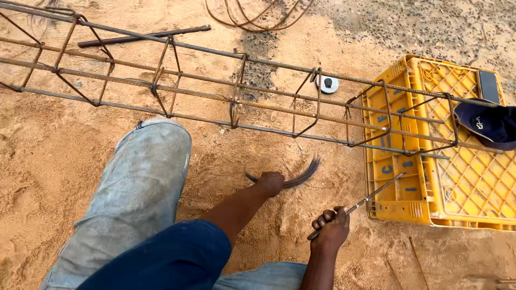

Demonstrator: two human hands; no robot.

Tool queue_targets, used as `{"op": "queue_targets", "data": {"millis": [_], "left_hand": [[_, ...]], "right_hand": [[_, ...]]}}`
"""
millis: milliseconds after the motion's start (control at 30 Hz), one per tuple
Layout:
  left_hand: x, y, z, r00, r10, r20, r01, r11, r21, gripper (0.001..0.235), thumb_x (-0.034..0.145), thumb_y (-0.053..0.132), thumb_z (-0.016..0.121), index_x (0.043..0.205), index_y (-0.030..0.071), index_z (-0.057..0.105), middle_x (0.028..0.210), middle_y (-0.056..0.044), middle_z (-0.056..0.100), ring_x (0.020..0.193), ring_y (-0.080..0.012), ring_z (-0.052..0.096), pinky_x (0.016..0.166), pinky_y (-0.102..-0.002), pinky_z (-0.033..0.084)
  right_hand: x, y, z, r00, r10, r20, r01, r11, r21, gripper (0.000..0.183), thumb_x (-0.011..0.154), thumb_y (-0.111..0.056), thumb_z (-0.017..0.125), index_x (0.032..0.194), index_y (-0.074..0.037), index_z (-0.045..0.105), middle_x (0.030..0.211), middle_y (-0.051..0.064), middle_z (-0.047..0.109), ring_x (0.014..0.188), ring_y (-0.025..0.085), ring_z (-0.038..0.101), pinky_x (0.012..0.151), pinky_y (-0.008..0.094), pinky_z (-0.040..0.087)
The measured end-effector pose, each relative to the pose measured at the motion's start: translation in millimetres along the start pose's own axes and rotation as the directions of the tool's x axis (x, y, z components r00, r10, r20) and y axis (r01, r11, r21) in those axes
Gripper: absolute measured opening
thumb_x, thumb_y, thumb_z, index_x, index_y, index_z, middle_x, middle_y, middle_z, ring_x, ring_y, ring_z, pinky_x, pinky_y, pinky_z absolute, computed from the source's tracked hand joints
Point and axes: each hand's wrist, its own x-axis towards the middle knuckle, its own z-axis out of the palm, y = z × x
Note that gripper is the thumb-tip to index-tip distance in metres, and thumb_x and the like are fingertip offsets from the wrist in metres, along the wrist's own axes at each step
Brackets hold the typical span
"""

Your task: The person assembles a rebar cage by hand, tying horizontal and vertical steel rods together with wire and using a long metal rod to twist and tighten the connections.

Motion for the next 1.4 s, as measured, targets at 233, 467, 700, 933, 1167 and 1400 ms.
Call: {"op": "queue_targets", "data": {"millis": [233, 467, 700, 933, 1167, 1400], "left_hand": [[5.0, 1.8, -0.5, 0.994, -0.081, 0.074, 0.078, 0.996, 0.041, 0.017, 0.088, 0.007, 0.069, 0.104, 0.006, 0.074, 0.103, -0.017, 0.072, 0.094, -0.0272, 0.071, 0.086, -0.043, 0.058], [-14.0, 28.6, -40.4, 0.998, 0.049, -0.029, -0.049, 0.999, -0.001, 0.033, 0.109, 0.033, 0.049, 0.114, 0.005, 0.065, 0.093, -0.018, 0.072, 0.087, -0.0275, 0.068, 0.089, -0.048, 0.05], [-26.7, 54.8, -81.4, 0.929, 0.001, -0.37, -0.137, 0.93, -0.34, 0.021, 0.105, 0.032, 0.054, 0.111, 0.013, 0.061, 0.091, -0.014, 0.071, 0.086, -0.031, 0.07, 0.083, -0.046, 0.055], [-29.2, 146.1, -128.4, 0.843, 0.396, 0.365, -0.515, 0.79, 0.332, 0.04, 0.088, 0.046, 0.074, 0.1, 0.008, 0.078, 0.102, -0.013, 0.076, 0.096, -0.0304, 0.072, 0.087, -0.046, 0.056], [-46.5, 215.8, -246.2, 0.71, 0.492, 0.504, -0.687, 0.643, 0.339, 0.022, 0.081, 0.011, 0.072, 0.101, 0.005, 0.08, 0.101, -0.016, 0.076, 0.096, -0.0341, 0.075, 0.079, -0.047, 0.058], [-55.3, 133.9, -326.2, 0.678, 0.705, 0.205, -0.718, 0.696, -0.017, 0.023, 0.086, 0.032, 0.069, 0.1, 0.018, 0.081, 0.096, -0.002, 0.08, 0.087, -0.0215, 0.075, 0.077, -0.043, 0.058]], "right_hand": [[34.1, 14.7, 2.5, 0.999, 0.023, -0.049, -0.023, 1.0, 0.001, 0.014, 0.107, -0.026, 0.044, 0.106, -0.012, 0.046, 0.071, -0.001, 0.04, 0.055, 0.011, 0.033, 0.048, 0.031, 0.028], [55.4, 23.9, -13.8, 0.989, 0.002, -0.145, -0.012, 0.997, -0.072, 0.024, 0.112, -0.035, 0.041, 0.106, -0.013, 0.046, 0.071, -0.001, 0.04, 0.055, 0.01, 0.034, 0.048, 0.03, 0.029], [58.2, 15.6, -46.9, 0.945, -0.154, -0.289, 0.185, 0.979, 0.083, 0.025, 0.108, -0.036, 0.044, 0.095, -0.016, 0.05, 0.063, -0.002, 0.046, 0.047, 0.009, 0.037, 0.041, 0.028, 0.028], [-19.3, -46.4, -11.7, 0.662, -0.735, -0.151, 0.568, 0.622, -0.538, 0.041, 0.115, -0.037, 0.057, 0.094, -0.004, 0.068, 0.068, -0.003, 0.056, 0.059, 0.004, 0.047, 0.052, 0.025, 0.036], [-43.6, -59.8, 4.4, 0.976, -0.206, 0.069, 0.217, 0.912, -0.349, 0.038, 0.1, -0.03, 0.062, 0.122, -0.001, 0.073, 0.065, -0.003, 0.055, 0.053, 0.006, 0.039, 0.047, 0.025, 0.032], [-52.6, -52.4, 16.7, 0.951, -0.25, 0.184, 0.286, 0.934, -0.212, 0.037, 0.1, -0.028, 0.063, 0.121, 0.001, 0.072, 0.065, 0.002, 0.055, 0.059, 0.009, 0.048, 0.055, 0.026, 0.039]]}}
